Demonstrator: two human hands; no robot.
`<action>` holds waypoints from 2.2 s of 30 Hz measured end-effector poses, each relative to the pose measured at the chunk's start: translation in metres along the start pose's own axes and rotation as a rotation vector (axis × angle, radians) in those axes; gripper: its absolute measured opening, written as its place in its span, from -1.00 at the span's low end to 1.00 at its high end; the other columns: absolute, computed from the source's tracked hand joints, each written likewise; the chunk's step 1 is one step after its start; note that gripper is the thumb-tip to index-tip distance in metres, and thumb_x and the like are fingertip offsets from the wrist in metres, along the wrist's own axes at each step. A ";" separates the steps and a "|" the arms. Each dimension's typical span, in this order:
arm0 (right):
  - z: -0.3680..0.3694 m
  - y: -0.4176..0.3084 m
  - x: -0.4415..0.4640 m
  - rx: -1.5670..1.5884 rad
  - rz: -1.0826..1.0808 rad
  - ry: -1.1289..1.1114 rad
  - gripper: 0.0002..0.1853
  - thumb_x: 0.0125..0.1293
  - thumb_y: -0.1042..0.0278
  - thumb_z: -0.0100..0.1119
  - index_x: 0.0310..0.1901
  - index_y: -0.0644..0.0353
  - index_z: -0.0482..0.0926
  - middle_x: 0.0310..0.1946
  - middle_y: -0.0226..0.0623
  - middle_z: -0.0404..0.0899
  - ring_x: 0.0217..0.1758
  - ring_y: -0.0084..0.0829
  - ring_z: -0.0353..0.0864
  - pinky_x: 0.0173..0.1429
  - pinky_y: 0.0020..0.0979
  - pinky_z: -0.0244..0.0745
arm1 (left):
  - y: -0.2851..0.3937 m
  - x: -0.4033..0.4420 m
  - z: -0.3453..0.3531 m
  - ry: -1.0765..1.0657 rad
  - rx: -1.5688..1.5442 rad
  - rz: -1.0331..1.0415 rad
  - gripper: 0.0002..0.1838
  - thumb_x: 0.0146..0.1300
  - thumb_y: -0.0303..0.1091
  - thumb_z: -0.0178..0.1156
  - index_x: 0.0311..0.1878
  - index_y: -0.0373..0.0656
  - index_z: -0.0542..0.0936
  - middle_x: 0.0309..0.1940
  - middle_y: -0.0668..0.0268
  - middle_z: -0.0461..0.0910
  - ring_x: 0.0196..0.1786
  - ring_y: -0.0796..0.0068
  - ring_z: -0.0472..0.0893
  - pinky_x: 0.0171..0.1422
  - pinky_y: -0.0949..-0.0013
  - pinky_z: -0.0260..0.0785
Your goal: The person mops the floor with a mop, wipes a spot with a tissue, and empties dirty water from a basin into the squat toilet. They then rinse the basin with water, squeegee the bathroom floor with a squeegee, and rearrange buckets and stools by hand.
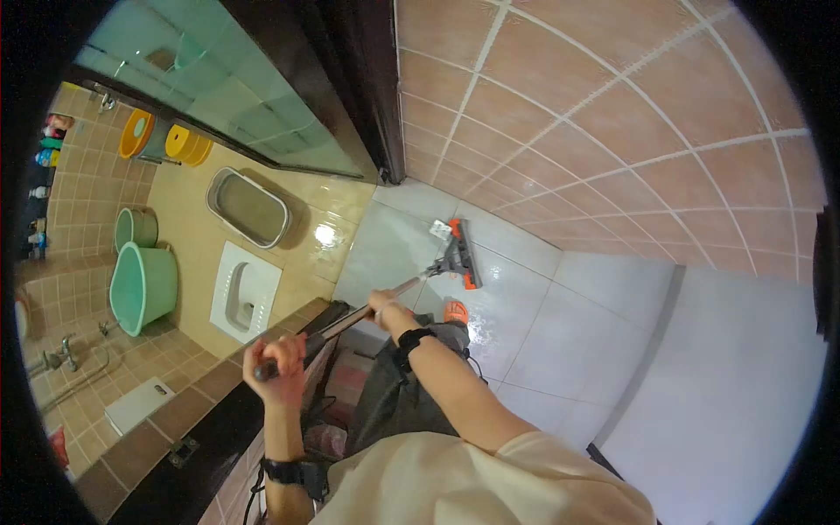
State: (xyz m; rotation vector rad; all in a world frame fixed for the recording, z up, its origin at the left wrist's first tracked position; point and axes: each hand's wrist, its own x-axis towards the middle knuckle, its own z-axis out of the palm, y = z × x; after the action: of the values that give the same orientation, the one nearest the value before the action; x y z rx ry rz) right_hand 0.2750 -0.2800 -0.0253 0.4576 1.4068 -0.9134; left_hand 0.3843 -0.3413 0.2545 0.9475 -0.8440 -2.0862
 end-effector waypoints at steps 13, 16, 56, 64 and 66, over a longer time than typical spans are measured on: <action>0.016 -0.019 -0.096 0.377 -0.014 0.176 -0.90 -0.06 0.49 0.04 -0.52 0.31 0.34 -0.61 -0.24 0.33 -0.67 -0.37 0.38 -0.59 -0.37 0.43 | 0.049 -0.006 0.030 -0.072 0.120 0.038 -0.40 0.25 -0.06 -0.51 -0.91 -0.05 0.05 -0.89 0.32 0.10 -0.65 0.33 0.16 -0.16 0.25 0.16; -0.034 -0.007 -0.088 0.510 -0.037 0.167 -0.93 -0.05 0.49 0.03 -0.51 0.25 0.35 -0.63 -0.27 0.33 -0.62 -0.35 0.41 -0.53 -0.34 0.47 | 0.013 0.006 0.024 -0.147 0.065 -0.057 -0.39 0.26 -0.03 -0.49 -0.92 -0.04 0.06 -0.90 0.34 0.07 -0.65 0.36 0.15 -0.18 0.28 0.15; -0.071 -0.055 -0.181 0.237 0.853 -0.635 -0.86 0.03 0.40 0.01 -0.61 0.19 0.35 -0.55 -0.28 0.45 -0.27 -0.25 0.56 -0.20 -0.33 0.53 | 0.027 -0.066 0.203 -0.048 0.468 0.485 -0.18 0.21 0.26 -0.62 -0.94 -0.15 0.20 -0.96 0.33 0.15 -0.89 0.39 0.21 -0.70 0.38 0.12; -0.042 0.007 -0.078 -0.044 0.646 -0.573 -0.85 -0.01 0.43 0.03 -0.65 0.13 0.32 -0.67 -0.38 0.37 -0.60 -0.48 0.38 -0.46 -0.55 0.36 | -0.041 -0.009 0.149 0.068 0.545 0.139 -0.39 0.13 0.08 -0.12 -0.84 -0.22 0.25 -0.83 0.28 0.25 -0.67 0.31 0.30 -0.36 0.36 0.23; -0.043 0.008 -0.050 0.043 0.554 -0.606 -0.86 -0.02 0.43 0.04 -0.64 0.13 0.33 -0.66 -0.38 0.37 -0.60 -0.51 0.37 -0.48 -0.57 0.32 | -0.049 0.007 0.150 0.087 0.705 0.211 -0.51 0.07 -0.06 0.02 -0.79 -0.24 0.28 -0.79 0.27 0.29 -0.62 0.33 0.31 -0.31 0.33 0.24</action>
State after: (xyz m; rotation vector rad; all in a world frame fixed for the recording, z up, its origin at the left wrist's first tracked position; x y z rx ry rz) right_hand 0.2586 -0.2294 0.0138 0.5137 0.6547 -0.5552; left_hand 0.2442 -0.2785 0.2927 1.2233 -1.6057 -1.5613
